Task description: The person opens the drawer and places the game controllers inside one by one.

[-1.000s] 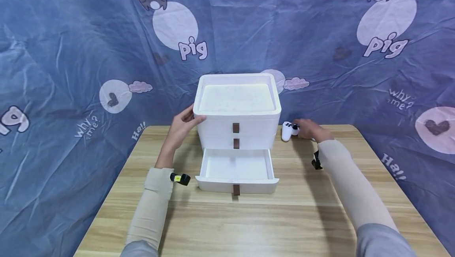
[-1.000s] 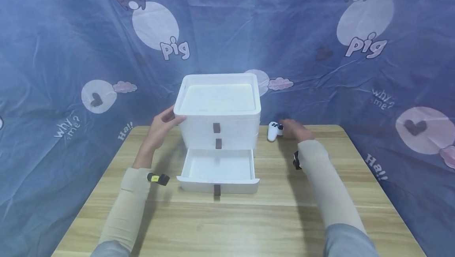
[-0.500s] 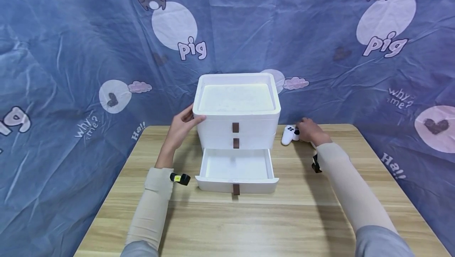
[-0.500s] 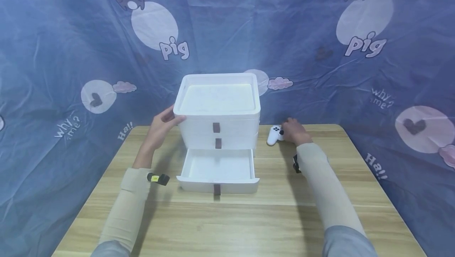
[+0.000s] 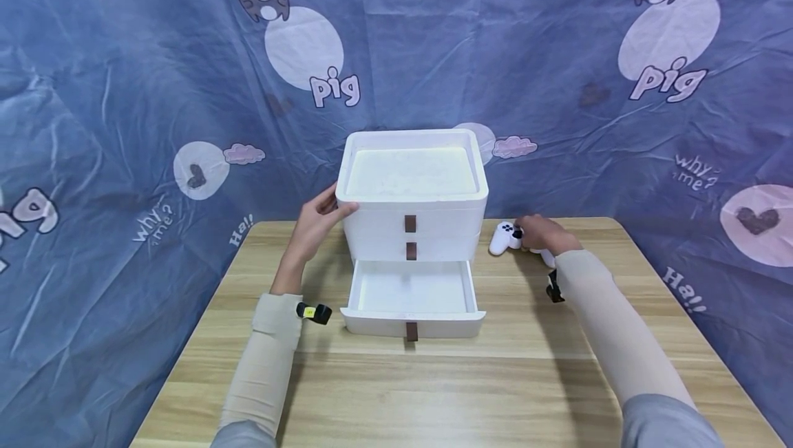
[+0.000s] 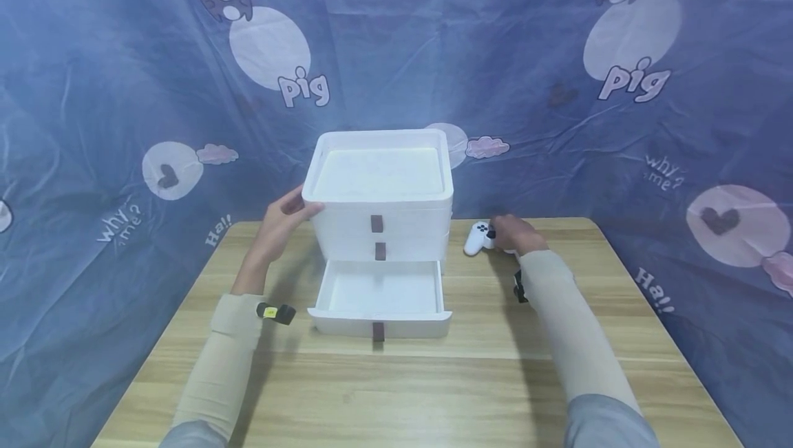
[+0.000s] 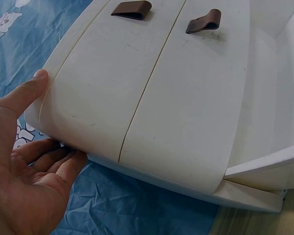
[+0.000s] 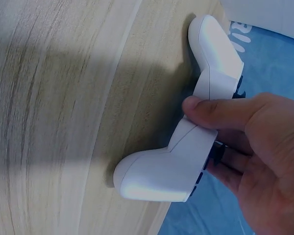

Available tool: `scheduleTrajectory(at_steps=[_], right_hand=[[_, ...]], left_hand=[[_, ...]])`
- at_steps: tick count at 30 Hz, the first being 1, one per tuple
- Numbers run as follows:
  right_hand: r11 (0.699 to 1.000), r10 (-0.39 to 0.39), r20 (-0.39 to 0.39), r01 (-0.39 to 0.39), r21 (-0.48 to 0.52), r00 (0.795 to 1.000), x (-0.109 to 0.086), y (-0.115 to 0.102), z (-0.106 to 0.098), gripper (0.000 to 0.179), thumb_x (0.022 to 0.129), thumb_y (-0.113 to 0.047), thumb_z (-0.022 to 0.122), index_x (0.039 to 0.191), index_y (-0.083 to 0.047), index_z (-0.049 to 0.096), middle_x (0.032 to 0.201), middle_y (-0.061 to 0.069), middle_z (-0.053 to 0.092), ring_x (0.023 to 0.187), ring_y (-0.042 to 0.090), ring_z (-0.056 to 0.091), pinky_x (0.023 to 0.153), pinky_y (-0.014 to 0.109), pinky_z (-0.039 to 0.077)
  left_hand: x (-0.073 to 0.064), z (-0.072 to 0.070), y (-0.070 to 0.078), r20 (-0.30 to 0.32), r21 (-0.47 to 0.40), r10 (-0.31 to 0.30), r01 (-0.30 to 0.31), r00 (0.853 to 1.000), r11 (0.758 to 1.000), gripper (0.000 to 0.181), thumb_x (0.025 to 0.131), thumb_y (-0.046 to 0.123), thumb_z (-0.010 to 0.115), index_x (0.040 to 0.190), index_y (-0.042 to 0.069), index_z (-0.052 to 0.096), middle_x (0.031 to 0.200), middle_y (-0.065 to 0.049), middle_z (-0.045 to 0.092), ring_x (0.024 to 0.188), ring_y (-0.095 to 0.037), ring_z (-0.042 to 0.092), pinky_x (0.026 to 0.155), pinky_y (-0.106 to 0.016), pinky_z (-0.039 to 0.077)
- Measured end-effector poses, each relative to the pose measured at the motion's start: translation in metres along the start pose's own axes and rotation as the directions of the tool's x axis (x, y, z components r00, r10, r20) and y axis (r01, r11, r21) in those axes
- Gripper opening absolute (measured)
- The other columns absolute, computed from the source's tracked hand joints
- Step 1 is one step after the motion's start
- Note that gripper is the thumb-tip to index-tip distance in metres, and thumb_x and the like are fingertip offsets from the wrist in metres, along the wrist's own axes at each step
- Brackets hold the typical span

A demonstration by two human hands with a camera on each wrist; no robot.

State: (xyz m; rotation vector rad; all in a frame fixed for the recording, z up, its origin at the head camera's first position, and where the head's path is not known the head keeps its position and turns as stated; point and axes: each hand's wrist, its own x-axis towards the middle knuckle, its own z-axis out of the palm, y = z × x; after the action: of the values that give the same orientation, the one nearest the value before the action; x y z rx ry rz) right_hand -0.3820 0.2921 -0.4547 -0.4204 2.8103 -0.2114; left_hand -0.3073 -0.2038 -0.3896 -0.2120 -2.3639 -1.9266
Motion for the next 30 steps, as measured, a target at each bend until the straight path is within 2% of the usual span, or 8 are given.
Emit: scheduleTrajectory(at_steps=[7, 10, 13, 19, 30], right_hand=[[0.999, -0.042, -0.02, 0.042, -0.028, 0.999, -0.003, 0.002, 0.003, 0.025, 0.09, -0.003, 0.074, 0.114, 0.003, 0.072, 0.108, 0.024, 0.072, 0.097, 0.035, 0.065, 0.086, 0.054, 0.056], [0.998, -0.049, -0.03, 0.048, -0.042, 0.998, -0.004, 0.002, 0.002, 0.021, 0.088, -0.004, 0.075, 0.109, 0.001, 0.073, 0.103, 0.021, 0.072, 0.094, 0.033, 0.064, 0.083, 0.052, 0.056], [0.998, -0.051, -0.05, 0.049, -0.042, 0.997, -0.004, 0.002, -0.001, 0.029, 0.086, -0.007, 0.079, 0.113, 0.002, 0.074, 0.104, 0.022, 0.072, 0.091, 0.032, 0.063, 0.081, 0.05, 0.055], [0.999, -0.033, -0.076, 0.031, -0.024, 0.997, -0.006, 0.002, -0.005, 0.064, 0.083, -0.014, 0.083, 0.139, 0.01, 0.064, 0.128, 0.034, 0.068, 0.098, 0.036, 0.062, 0.085, 0.051, 0.055], [0.998, -0.051, -0.127, 0.046, -0.041, 0.991, -0.021, 0.0, -0.014, 0.067, 0.079, -0.019, 0.087, 0.136, 0.009, 0.067, 0.128, 0.035, 0.069, 0.099, 0.04, 0.067, 0.085, 0.056, 0.057]], left_hand=[[-0.001, 0.001, 0.0, 0.006, 0.003, -0.01, 0.01, 1.0, 1.0, 0.082, 0.095, 0.038, 0.083, 0.164, 0.02, 0.044, 0.17, -0.01, 0.041, 0.158, -0.026, 0.04, 0.127, -0.044, 0.041], [-0.001, 0.001, -0.001, 0.01, -0.004, -0.007, 0.007, 1.0, 1.0, 0.081, 0.095, 0.036, 0.083, 0.164, 0.019, 0.043, 0.17, -0.01, 0.041, 0.158, -0.027, 0.04, 0.127, -0.044, 0.04], [0.0, 0.001, -0.002, 0.01, -0.006, 0.0, 0.0, 1.0, 1.0, 0.082, 0.095, 0.036, 0.083, 0.165, 0.019, 0.043, 0.17, -0.01, 0.041, 0.158, -0.027, 0.04, 0.127, -0.044, 0.041], [0.0, 0.001, -0.002, 0.001, -0.001, 0.009, -0.009, 1.0, 1.0, 0.085, 0.093, 0.04, 0.085, 0.165, 0.019, 0.043, 0.171, -0.01, 0.041, 0.158, -0.027, 0.04, 0.126, -0.044, 0.041], [0.001, 0.0, -0.004, 0.0, 0.002, 0.007, -0.007, 1.0, 1.0, 0.084, 0.094, 0.038, 0.084, 0.165, 0.018, 0.043, 0.171, -0.01, 0.04, 0.159, -0.027, 0.039, 0.127, -0.044, 0.04]])
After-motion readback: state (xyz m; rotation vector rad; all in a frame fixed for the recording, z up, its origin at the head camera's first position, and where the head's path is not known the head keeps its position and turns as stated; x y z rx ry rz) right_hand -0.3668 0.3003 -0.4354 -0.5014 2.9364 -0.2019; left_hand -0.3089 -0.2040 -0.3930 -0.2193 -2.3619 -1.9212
